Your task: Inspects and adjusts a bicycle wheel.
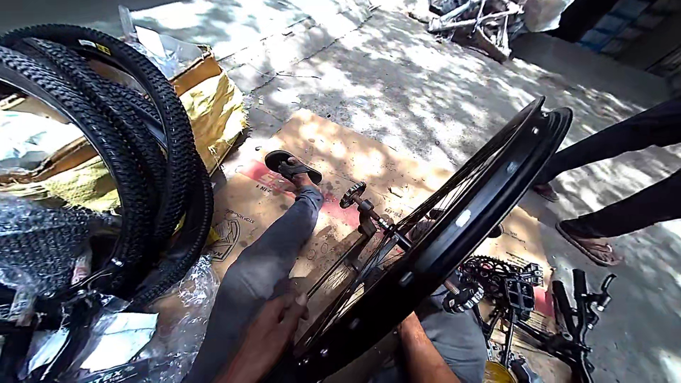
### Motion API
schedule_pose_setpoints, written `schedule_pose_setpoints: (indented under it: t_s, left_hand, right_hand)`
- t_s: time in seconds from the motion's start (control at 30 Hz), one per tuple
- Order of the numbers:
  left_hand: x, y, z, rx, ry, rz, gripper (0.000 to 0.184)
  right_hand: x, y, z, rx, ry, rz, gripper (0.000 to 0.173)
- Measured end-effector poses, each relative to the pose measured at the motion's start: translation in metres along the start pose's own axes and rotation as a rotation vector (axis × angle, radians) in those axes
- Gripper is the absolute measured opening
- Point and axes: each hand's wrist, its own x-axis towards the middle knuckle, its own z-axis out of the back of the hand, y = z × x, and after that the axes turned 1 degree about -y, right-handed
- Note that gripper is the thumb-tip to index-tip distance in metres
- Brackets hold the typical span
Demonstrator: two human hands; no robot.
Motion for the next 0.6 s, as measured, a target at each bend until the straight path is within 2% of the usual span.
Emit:
schedule_pose_setpoints:
  t_s: [0.03,0.07,0.1,0.2,0.27,0.37,0.4,0.47,0.5,0.6]
  left_hand:
    - [-0.004,0.012,0.001,0.120,-0.053,-0.005,0.038]
    - [-0.008,0.018,0.002,0.155,-0.068,-0.031,0.036]
    - [-0.012,0.018,0.003,0.155,-0.074,-0.065,0.034]
    - [-0.021,0.015,0.003,0.125,-0.100,-0.124,0.031]
    - [-0.026,0.017,0.002,0.113,-0.097,-0.156,0.030]
    - [-0.036,0.018,0.001,0.118,-0.079,-0.177,0.031]
    - [-0.039,0.018,0.001,0.127,-0.072,-0.196,0.034]
    - [-0.043,0.015,0.000,0.145,-0.067,-0.258,0.043]
    - [-0.046,0.015,-0.001,0.148,-0.068,-0.293,0.051]
    - [-0.052,0.019,-0.001,0.133,-0.073,-0.368,0.073]
  right_hand:
    - [-0.005,-0.009,0.006,0.009,0.022,0.075,0.036]
    - [-0.015,0.001,0.004,-0.001,0.008,0.053,0.035]
    - [-0.027,0.029,-0.005,-0.039,-0.026,-0.120,0.033]
    - [-0.017,0.027,-0.008,-0.025,-0.020,-0.085,0.037]
    - [-0.003,0.025,-0.009,-0.018,-0.005,-0.135,0.040]
    - [0.003,0.016,-0.007,0.008,0.036,-0.029,0.040]
    - [0.007,0.010,-0.007,0.049,0.034,0.012,0.039]
    - [0.010,0.019,-0.015,0.072,-0.031,-0.101,0.035]
    - [0.022,0.009,-0.014,0.111,-0.049,-0.115,0.035]
    - [0.026,0.006,-0.011,0.138,-0.001,-0.086,0.036]
